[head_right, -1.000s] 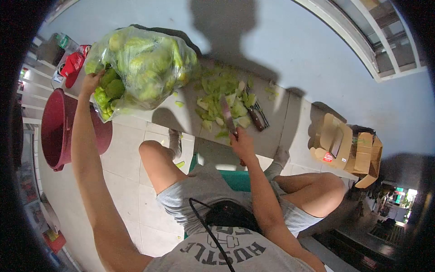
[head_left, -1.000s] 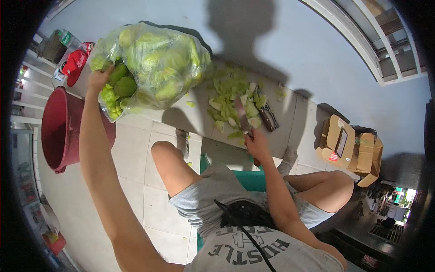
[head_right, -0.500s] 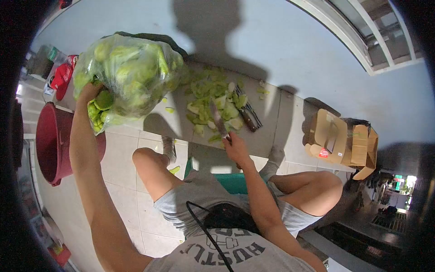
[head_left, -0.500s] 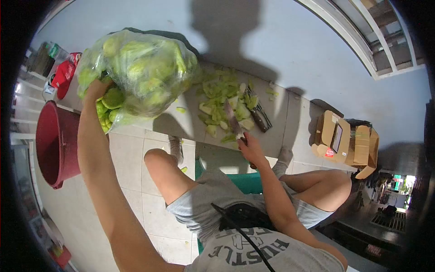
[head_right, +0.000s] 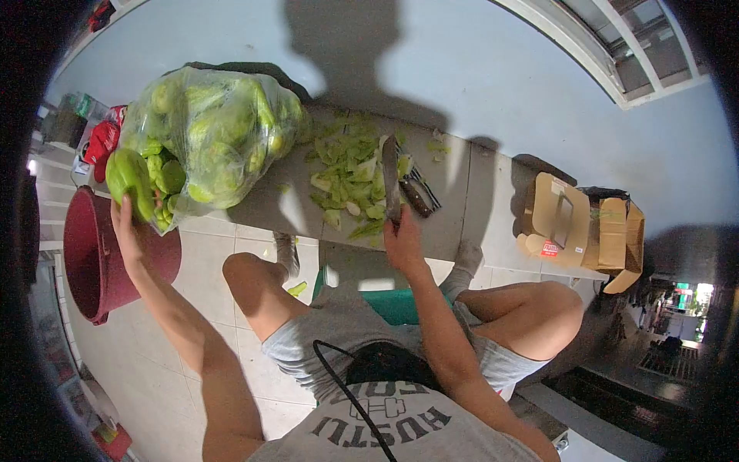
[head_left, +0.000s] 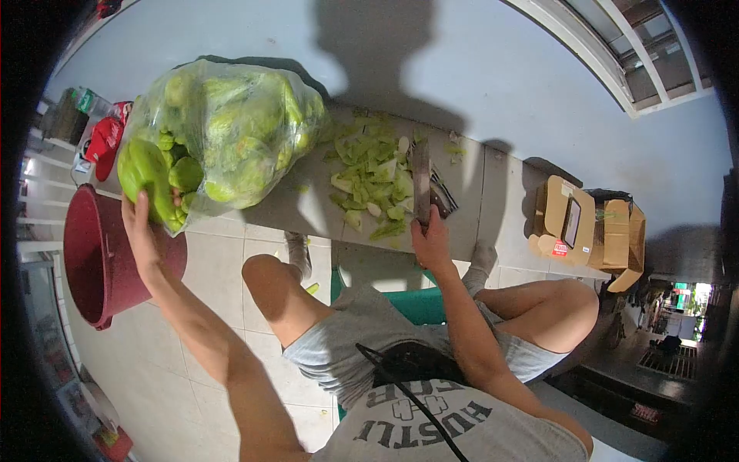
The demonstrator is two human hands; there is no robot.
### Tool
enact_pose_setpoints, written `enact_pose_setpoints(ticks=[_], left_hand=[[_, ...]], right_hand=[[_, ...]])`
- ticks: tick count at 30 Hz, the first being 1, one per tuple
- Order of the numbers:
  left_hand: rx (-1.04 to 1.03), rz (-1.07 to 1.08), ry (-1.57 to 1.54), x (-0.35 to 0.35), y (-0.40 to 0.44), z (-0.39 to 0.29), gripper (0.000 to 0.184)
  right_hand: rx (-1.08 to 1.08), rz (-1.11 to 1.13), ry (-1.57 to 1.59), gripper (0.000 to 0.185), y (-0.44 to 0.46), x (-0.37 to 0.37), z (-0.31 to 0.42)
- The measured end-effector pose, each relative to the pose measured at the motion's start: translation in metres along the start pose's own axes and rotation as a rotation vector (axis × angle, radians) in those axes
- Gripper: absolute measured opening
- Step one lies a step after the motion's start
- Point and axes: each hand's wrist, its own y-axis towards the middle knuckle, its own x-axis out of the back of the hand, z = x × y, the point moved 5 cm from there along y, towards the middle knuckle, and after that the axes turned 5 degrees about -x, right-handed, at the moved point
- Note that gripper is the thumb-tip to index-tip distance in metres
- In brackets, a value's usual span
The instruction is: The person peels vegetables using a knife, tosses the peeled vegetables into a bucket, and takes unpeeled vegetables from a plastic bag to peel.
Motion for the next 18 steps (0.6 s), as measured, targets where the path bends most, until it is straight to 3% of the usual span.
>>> enact_pose_setpoints(ticks=[2,4,5,6,8,9,10,12,18], left_hand=[[-0.026,0.252,-0.059,-0.006,-0.03,0.01,0.076],[0.146,0.352,-0.155,-0.055,-0.077,0.023,0.085],[0.196,0.359,-0.269,-0.083,-0.097,0.041,0.078],[0.107,0.501,-0.263,-0.121,-0.108,0.041,0.077],[0.415,0.611,-0.162,-0.18,-0.137,0.049,0.083],[0.277,0.57,0.011,-0.197,-0.144,0.088,0.082],[0.279,0.58,0.002,-0.214,-0.149,0.096,0.082],[0.078,0.546,0.342,-0.236,-0.153,0.096,0.082],[0.083,0.654,0.118,-0.255,-0.158,0.124,0.068]], right_hand=[[-0.001,-0.024,0.018,0.023,-0.003,0.006,0.012],[0.019,-0.031,-0.001,0.018,-0.006,0.008,0.028],[0.024,-0.026,0.003,0.018,-0.005,0.005,0.032],[0.053,-0.045,-0.027,0.017,-0.004,0.005,0.035],[0.07,-0.077,-0.07,0.016,-0.006,0.011,0.038],[0.131,-0.107,-0.116,0.017,-0.005,0.013,0.046],[0.192,-0.134,-0.161,0.018,-0.006,0.016,0.054],[0.216,-0.102,-0.275,0.018,-0.009,0.021,0.064],[0.385,0.015,-0.613,0.019,-0.003,0.004,0.072]])
